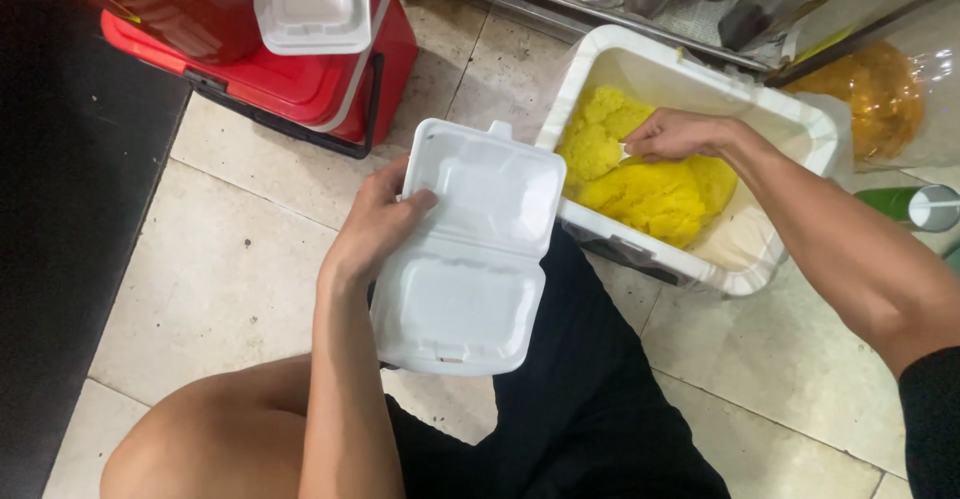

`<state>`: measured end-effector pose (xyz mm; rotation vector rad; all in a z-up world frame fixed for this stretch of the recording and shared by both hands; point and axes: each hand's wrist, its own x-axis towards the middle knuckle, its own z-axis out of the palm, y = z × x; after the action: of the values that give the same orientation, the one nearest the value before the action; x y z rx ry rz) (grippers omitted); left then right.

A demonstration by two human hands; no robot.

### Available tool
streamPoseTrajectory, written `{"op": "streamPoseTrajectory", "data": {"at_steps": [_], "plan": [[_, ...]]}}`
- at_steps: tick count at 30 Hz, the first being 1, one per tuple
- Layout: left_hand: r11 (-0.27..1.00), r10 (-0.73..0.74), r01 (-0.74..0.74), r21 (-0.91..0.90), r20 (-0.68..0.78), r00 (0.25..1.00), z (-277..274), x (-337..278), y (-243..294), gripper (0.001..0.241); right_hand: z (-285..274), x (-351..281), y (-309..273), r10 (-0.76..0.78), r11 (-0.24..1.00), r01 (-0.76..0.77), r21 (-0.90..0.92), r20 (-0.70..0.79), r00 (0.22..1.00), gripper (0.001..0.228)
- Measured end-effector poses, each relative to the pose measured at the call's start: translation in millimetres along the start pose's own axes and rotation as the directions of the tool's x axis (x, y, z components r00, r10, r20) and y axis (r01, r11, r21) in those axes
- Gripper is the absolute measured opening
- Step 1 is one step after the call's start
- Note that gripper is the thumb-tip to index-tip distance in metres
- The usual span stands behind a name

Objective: Prepare a food box by adding yellow rice, meat, sauce, and vegetables.

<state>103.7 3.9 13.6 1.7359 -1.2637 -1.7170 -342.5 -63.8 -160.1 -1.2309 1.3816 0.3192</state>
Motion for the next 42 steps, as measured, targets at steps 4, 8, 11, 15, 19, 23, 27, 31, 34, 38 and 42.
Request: {"op": "streamPoseTrajectory", "data": {"at_steps": [4, 8, 11, 15, 19, 23, 27, 31, 34, 38, 42], "plan": [[0.996, -0.051, 0.049, -0.076, -0.033, 0.998, -4.7, 2.7, -7.5, 0.061, 7.7, -3.3, -28.1, -0.08, 0.992, 0.081, -0.101, 0.013, 0.997, 0.035], [0.985, -0.065, 0.056, -0.163, -0.046, 0.997, -4.4, 6.6, -5.4, 0.057, 17.6, 15.8, -9.7, -0.171, 0.98, 0.175, -0.096, 0.053, 0.984, 0.031], [0.979, -0.155, 0.144, -0.147, -0.065, 0.986, -1.5, 9.9, -3.1, 0.053, 29.3, 4.1, -11.2, -0.22, 0.975, 0.221, -0.006, 0.103, 0.97, 0.024], [0.962, -0.206, 0.188, -0.197, -0.075, 0.976, 3.5, 12.7, -8.3, 0.056, 38.1, -17.1, -5.2, -0.183, 0.98, 0.173, 0.097, 0.105, 0.978, 0.027], [0.928, -0.232, 0.195, -0.317, -0.084, 0.969, 10.5, 9.7, -4.8, 0.069, 38.3, -38.0, 12.5, -0.18, 0.964, 0.159, 0.215, 0.083, 0.98, 0.029], [0.903, -0.115, 0.096, -0.418, -0.022, 0.993, 20.1, 30.0, -28.0, 0.072, 11.0, -95.0, -5.2, -0.157, 0.965, 0.145, 0.219, 0.041, 0.987, 0.031], [0.876, -0.073, 0.107, -0.47, 0.09, 0.993, 53.0, 40.5, -6.6, 0.065, -26.1, -150.3, -41.1, -0.077, 0.997, 0.077, -0.001, -0.047, 0.996, 0.017], [0.907, -0.154, 0.222, -0.357, 0.209, 0.966, 109.1, 31.2, 44.0, 0.066, -48.2, -179.6, -88.7, -0.243, 0.94, 0.22, -0.26, -0.061, 0.968, 0.041], [0.743, 0.102, 0.156, -0.65, 0.34, 0.935, 139.7, 60.0, 20.7, 0.069, -29.8, -212.6, -153.6, -0.339, 0.754, 0.187, -0.63, -0.129, 0.932, 0.046], [0.634, 0.238, 0.078, -0.769, 0.29, 0.927, 139.3, 57.5, 2.6, 0.072, -9.9, -264.8, -176.8, -0.482, 0.527, -0.043, -0.848, -0.341, 0.807, 0.04], [0.524, 0.237, 0.025, -0.851, 0.174, 0.956, 132.2, 46.6, 2.8, 0.072, 3.2, -296.1, -170.3, -0.588, 0.505, -0.148, -0.85, -0.464, 0.663, 0.036]]}}
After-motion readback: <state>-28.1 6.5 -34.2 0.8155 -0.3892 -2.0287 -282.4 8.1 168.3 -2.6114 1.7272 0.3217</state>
